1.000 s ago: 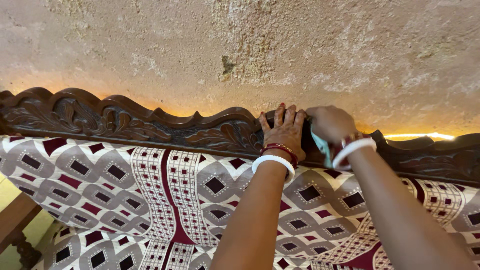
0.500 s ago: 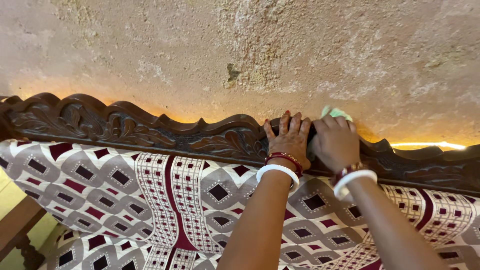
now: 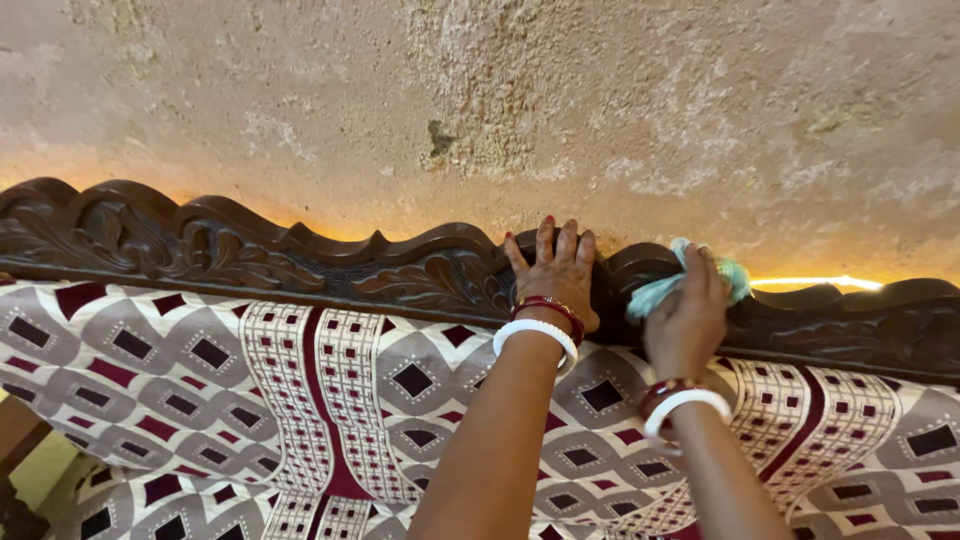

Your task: The person wipes the carved wooden headboard of a bed with a light green cloth. They move the cloth back and forth along the top edge and into the carved details, using both hands to reach different sections.

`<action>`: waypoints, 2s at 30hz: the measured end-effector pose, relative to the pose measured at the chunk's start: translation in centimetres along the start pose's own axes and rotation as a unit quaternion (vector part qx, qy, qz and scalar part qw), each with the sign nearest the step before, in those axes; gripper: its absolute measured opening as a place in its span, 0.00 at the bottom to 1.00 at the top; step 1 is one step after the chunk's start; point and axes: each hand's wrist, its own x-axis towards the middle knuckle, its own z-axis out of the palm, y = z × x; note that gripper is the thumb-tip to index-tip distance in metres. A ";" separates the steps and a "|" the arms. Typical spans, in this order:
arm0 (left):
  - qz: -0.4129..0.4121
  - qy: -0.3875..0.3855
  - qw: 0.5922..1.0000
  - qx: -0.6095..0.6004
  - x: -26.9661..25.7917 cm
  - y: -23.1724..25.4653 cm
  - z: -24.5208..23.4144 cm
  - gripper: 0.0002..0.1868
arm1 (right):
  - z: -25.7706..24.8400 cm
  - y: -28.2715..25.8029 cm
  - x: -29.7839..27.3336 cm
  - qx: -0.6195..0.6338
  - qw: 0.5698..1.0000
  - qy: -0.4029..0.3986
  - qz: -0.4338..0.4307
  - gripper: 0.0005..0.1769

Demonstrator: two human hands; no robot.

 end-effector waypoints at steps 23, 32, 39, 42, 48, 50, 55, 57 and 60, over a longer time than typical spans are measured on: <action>-0.053 -0.007 0.998 0.022 0.2 1.1 0.0 0.58 | -2.6 5.1 5.7 -0.136 0.928 -0.348 0.001 0.26; -0.077 -0.020 0.996 0.031 0.0 1.6 -0.6 0.61 | -3.2 6.7 0.6 -0.050 0.980 -0.160 -0.110 0.37; -0.084 -0.025 0.996 0.037 0.5 1.7 -0.3 0.61 | -1.7 5.6 7.6 -0.175 0.873 -0.454 0.003 0.28; -0.082 -0.008 0.996 0.039 0.6 1.5 -0.2 0.58 | -2.6 5.7 3.2 -0.114 0.956 -0.255 -0.085 0.35; -0.091 -0.015 0.995 0.038 0.5 1.8 -0.2 0.59 | -3.2 6.8 1.8 -0.047 0.970 -0.217 -0.099 0.34; -0.094 -0.013 0.995 0.039 0.5 2.0 -0.2 0.59 | -1.9 7.6 4.9 -0.061 0.948 -0.306 -0.065 0.30; -0.098 -0.015 0.994 0.041 0.7 2.2 0.0 0.59 | -2.3 6.3 2.9 0.011 0.982 -0.169 -0.089 0.28; -0.102 -0.003 0.994 0.036 0.5 2.0 -0.1 0.60 | -4.2 4.9 1.1 0.089 0.987 -0.116 -0.070 0.29; -0.104 -0.003 0.994 0.035 0.5 2.1 0.1 0.59 | -5.9 4.0 1.7 0.138 0.978 -0.153 0.017 0.25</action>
